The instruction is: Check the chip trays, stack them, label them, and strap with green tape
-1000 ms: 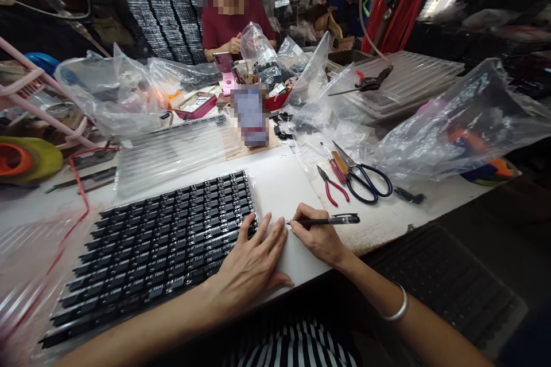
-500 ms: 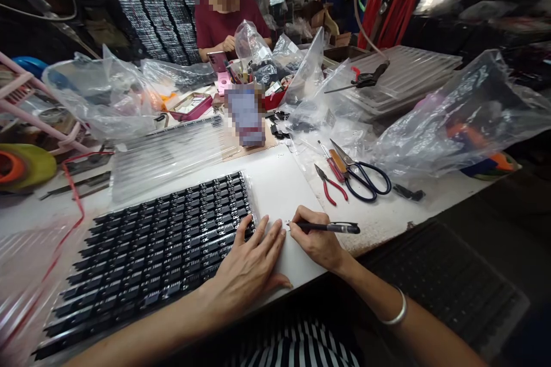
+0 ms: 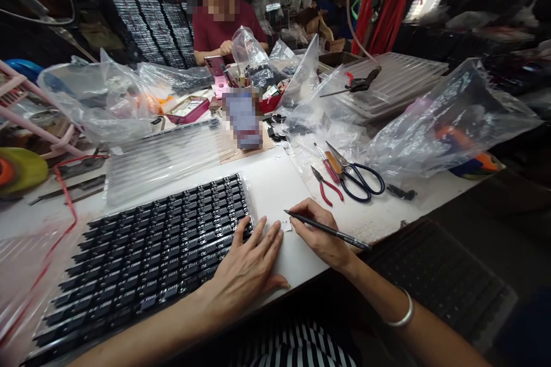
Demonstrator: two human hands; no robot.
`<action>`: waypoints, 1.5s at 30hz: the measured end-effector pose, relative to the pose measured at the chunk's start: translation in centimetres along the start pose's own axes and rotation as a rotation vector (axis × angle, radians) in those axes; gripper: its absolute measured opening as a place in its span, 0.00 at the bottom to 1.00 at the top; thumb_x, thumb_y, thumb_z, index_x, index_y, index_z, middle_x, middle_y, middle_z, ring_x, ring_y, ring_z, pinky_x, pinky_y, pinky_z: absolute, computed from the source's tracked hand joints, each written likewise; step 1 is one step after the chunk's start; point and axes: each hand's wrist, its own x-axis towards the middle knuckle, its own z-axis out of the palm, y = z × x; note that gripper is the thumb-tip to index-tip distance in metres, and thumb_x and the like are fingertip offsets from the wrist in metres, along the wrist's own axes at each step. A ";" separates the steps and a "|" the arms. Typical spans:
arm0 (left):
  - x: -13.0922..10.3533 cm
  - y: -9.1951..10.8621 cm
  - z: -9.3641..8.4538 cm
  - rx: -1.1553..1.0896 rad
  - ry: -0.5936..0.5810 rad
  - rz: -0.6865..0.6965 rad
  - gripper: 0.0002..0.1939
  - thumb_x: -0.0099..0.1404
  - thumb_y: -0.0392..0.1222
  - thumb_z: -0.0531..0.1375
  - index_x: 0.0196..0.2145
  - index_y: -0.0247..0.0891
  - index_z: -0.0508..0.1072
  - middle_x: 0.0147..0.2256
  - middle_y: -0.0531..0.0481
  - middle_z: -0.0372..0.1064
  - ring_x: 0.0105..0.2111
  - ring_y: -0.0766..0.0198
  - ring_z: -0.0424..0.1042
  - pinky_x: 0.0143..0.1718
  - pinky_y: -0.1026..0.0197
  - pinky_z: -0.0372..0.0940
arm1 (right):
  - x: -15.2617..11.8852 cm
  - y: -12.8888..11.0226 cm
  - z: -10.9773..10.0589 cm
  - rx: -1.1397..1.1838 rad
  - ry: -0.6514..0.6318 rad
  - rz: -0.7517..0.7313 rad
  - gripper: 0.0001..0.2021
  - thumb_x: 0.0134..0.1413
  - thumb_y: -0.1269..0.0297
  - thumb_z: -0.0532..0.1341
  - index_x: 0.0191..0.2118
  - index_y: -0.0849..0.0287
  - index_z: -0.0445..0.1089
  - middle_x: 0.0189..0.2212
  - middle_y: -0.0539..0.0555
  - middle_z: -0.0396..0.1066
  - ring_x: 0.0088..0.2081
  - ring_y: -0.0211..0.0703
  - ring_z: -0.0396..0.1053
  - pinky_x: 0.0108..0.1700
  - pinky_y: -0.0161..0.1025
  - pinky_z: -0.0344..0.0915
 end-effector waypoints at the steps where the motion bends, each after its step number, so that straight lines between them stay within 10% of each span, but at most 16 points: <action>1: 0.0 0.0 0.0 0.002 0.002 0.001 0.39 0.64 0.65 0.42 0.58 0.30 0.61 0.59 0.38 0.58 0.59 0.43 0.55 0.58 0.37 0.47 | 0.0 0.0 0.0 -0.004 -0.014 0.006 0.04 0.54 0.64 0.60 0.36 0.57 0.67 0.30 0.51 0.69 0.31 0.40 0.67 0.32 0.36 0.63; 45: 0.0 -0.1 -0.1 0.018 -0.023 0.024 0.41 0.64 0.66 0.40 0.59 0.28 0.59 0.59 0.35 0.57 0.59 0.44 0.55 0.58 0.38 0.47 | 0.1 0.6 1.1 -0.198 -0.207 -0.180 0.10 0.56 0.70 0.53 0.24 0.57 0.58 0.21 0.47 0.59 0.23 0.36 0.57 0.27 0.35 0.54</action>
